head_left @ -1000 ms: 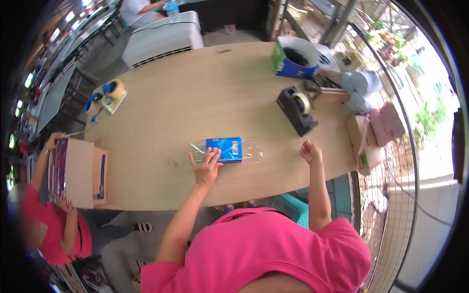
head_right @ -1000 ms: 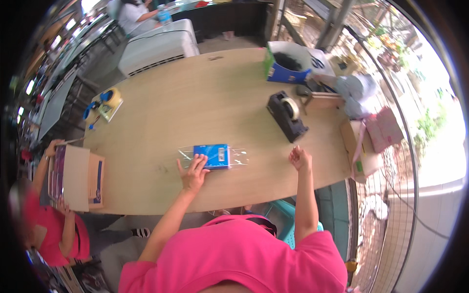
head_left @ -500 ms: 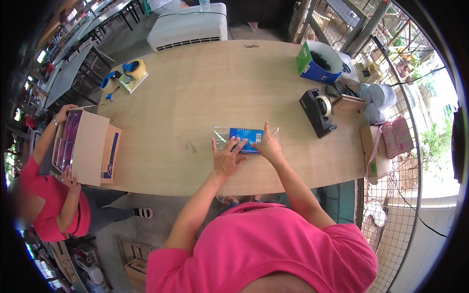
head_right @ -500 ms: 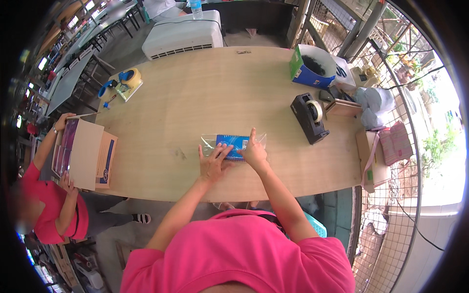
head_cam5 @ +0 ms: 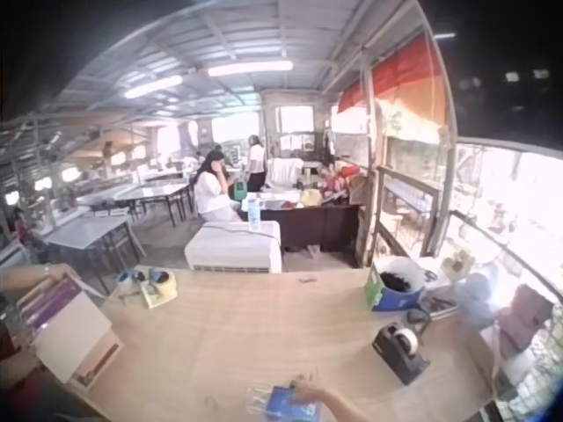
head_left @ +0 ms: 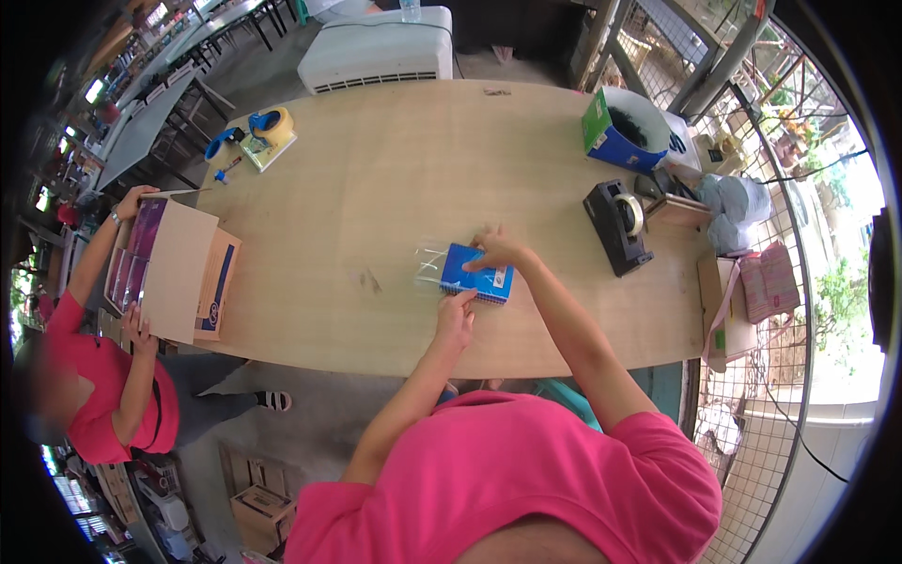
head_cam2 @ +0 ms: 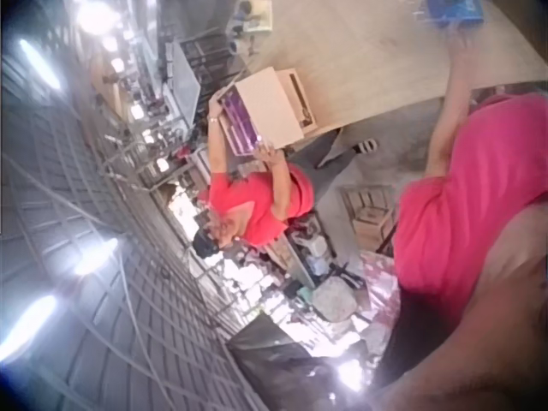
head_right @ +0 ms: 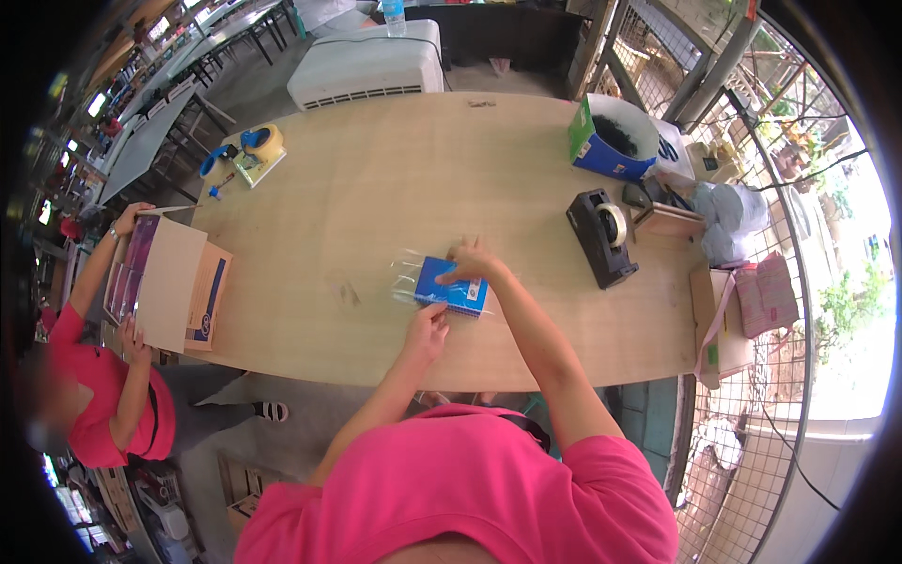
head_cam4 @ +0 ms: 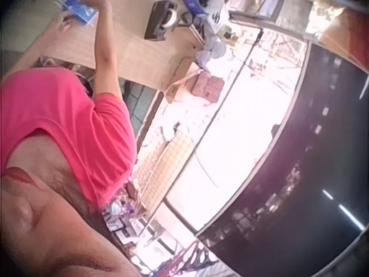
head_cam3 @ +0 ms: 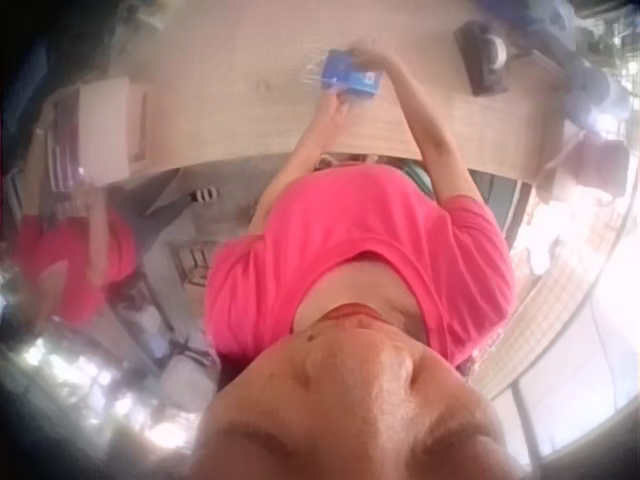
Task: The person organizes several small notebooks by color on a table, places them into a clear plastic bag, and then seals the bag using adhesive tape from a dispenser.
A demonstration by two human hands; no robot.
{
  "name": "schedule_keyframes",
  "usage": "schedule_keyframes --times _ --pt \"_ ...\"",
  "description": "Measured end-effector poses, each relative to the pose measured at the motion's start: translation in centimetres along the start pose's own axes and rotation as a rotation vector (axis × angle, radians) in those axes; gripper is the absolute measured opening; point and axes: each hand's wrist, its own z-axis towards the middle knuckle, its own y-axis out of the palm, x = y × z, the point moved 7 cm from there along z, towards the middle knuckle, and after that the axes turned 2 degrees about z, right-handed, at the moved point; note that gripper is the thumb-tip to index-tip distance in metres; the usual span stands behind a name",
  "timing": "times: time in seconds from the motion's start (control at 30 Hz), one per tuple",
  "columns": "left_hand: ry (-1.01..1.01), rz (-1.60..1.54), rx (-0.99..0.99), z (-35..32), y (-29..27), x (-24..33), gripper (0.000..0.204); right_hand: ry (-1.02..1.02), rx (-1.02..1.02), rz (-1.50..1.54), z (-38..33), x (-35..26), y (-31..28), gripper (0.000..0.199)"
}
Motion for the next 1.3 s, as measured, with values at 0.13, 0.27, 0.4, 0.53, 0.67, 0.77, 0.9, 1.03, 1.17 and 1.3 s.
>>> schedule_keyframes --times 0.13,0.27,0.4,0.53,0.67,0.77,0.9,1.03,1.17,1.3 --pt "0.182 -0.395 0.201 1.2 2.2 6.1 0.075 -0.142 0.197 0.723 -2.7 -0.6 -0.6 0.087" --pt "0.622 0.253 0.091 -0.8 1.8 9.9 0.107 -0.338 0.325 0.848 -6.8 -2.2 -0.9 0.085" --pt "0.667 0.297 0.004 -1.5 3.6 8.0 0.11 -0.369 0.359 0.876 -7.4 0.9 1.6 0.083" --pt "0.62 0.236 -0.036 -1.2 3.4 5.9 0.109 -0.311 0.334 0.911 -7.5 2.4 3.2 0.089" --pt "0.733 0.584 0.177 -3.0 0.3 9.5 0.098 -0.409 0.526 0.531 -13.1 -1.8 -6.0 0.078" --pt "0.941 0.606 0.095 -3.1 -1.1 9.8 0.077 -0.618 0.249 0.029 -14.7 -7.0 -11.8 0.062" --pt "1.098 0.824 -0.125 -1.6 -1.2 11.7 0.063 -0.739 -0.097 -0.216 -11.4 -8.2 -11.0 0.037" --pt "1.097 1.184 -0.393 -0.8 -0.4 14.2 0.065 -0.772 -0.209 -0.205 -8.3 -6.7 -10.2 0.017" --pt "1.18 0.78 -0.124 -0.2 -4.1 14.7 0.064 -0.849 -0.18 -0.162 -8.0 -8.2 -9.8 0.013" --pt "1.021 0.737 -0.126 -0.8 -3.4 12.5 0.064 -0.864 -0.064 -0.119 -9.4 -8.9 -10.9 0.013"
